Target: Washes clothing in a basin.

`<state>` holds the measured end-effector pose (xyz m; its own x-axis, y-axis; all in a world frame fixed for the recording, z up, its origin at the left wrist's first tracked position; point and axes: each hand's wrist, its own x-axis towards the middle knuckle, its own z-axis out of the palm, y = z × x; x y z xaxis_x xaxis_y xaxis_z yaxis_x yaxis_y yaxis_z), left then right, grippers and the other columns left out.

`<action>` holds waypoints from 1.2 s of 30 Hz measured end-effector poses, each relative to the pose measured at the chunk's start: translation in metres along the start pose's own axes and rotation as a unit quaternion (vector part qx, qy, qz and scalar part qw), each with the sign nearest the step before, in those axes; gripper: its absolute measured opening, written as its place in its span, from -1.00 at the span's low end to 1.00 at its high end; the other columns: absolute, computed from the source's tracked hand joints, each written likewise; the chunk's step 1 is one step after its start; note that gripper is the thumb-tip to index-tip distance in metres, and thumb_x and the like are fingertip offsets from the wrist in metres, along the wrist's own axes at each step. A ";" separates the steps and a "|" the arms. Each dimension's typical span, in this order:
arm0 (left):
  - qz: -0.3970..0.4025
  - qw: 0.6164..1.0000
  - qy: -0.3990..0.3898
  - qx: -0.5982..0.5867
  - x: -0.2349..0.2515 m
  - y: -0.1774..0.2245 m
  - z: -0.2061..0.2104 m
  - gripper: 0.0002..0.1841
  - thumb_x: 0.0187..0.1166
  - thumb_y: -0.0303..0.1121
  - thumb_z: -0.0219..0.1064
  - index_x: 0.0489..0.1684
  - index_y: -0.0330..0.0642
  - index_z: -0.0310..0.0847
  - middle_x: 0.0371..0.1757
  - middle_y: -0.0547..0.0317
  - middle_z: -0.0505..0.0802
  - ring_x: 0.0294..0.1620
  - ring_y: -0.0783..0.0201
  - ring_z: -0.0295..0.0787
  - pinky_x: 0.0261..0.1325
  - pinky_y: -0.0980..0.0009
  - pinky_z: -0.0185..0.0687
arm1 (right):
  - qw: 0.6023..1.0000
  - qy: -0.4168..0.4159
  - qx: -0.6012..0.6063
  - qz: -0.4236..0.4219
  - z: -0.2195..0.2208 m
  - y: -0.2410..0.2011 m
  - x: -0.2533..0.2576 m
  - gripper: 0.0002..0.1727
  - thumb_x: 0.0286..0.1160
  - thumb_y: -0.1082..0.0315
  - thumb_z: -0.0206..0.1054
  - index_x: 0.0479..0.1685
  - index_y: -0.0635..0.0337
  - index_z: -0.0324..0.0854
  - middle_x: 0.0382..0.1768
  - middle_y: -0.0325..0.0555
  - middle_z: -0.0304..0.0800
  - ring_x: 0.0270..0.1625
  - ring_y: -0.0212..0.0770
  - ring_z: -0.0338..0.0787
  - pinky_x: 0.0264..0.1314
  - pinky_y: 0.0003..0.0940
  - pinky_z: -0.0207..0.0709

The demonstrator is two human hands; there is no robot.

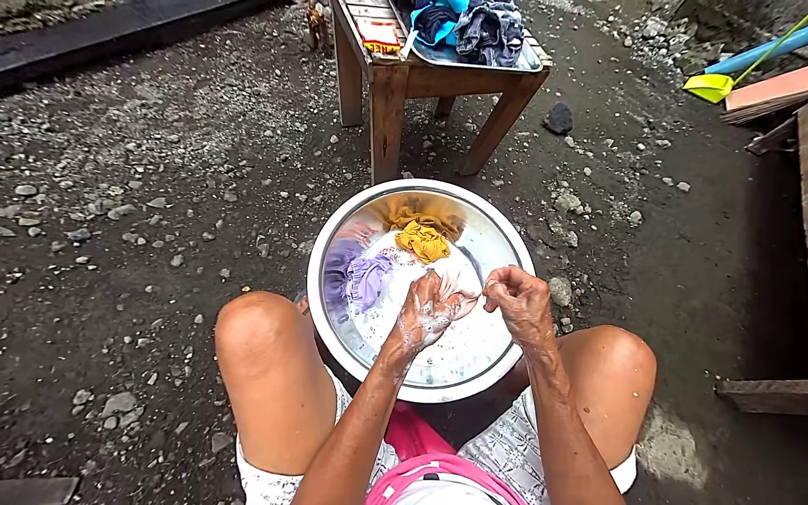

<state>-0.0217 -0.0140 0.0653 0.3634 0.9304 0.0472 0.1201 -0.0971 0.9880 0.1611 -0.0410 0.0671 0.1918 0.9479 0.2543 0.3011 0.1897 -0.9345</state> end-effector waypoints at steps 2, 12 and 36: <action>-0.008 0.996 -0.016 -0.084 0.000 0.002 0.000 -0.66 0.42 -0.43 0.47 0.11 -0.34 0.60 -0.13 0.09 0.83 -0.08 0.37 0.80 0.11 0.38 0.74 | 0.982 0.008 0.175 0.076 -0.010 -0.001 0.003 -0.88 0.40 0.53 0.24 -0.41 0.22 0.65 -0.56 -0.21 0.78 -0.62 -0.36 0.71 -0.45 -0.43 0.72; -0.012 0.997 -0.033 -0.062 -0.004 0.014 -0.003 -0.65 0.43 -0.42 0.47 0.14 -0.30 0.60 -0.11 0.15 0.82 -0.07 0.43 0.77 0.11 0.43 0.69 | 0.995 -0.037 -0.049 -0.075 -0.013 -0.010 -0.005 -0.87 0.50 0.41 0.32 -0.22 0.29 0.73 -0.48 -0.30 0.78 -0.51 -0.55 0.71 -0.41 -0.64 0.64; -0.017 0.986 -0.062 -0.152 -0.001 0.010 0.001 -0.63 0.52 -0.41 0.43 0.27 -0.29 0.57 0.05 0.12 0.87 0.12 0.36 0.81 0.29 0.39 0.71 | 0.980 -0.013 0.193 0.042 -0.038 -0.003 0.009 -0.90 0.46 0.51 0.25 -0.33 0.15 0.64 -0.54 -0.24 0.77 -0.59 -0.36 0.73 -0.41 -0.45 0.73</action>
<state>-0.0198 -0.0161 0.0746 0.4763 0.8792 0.0145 -0.1416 0.0605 0.9881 0.1977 -0.0431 0.0819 0.1746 0.9699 0.1697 -0.0923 0.1877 -0.9779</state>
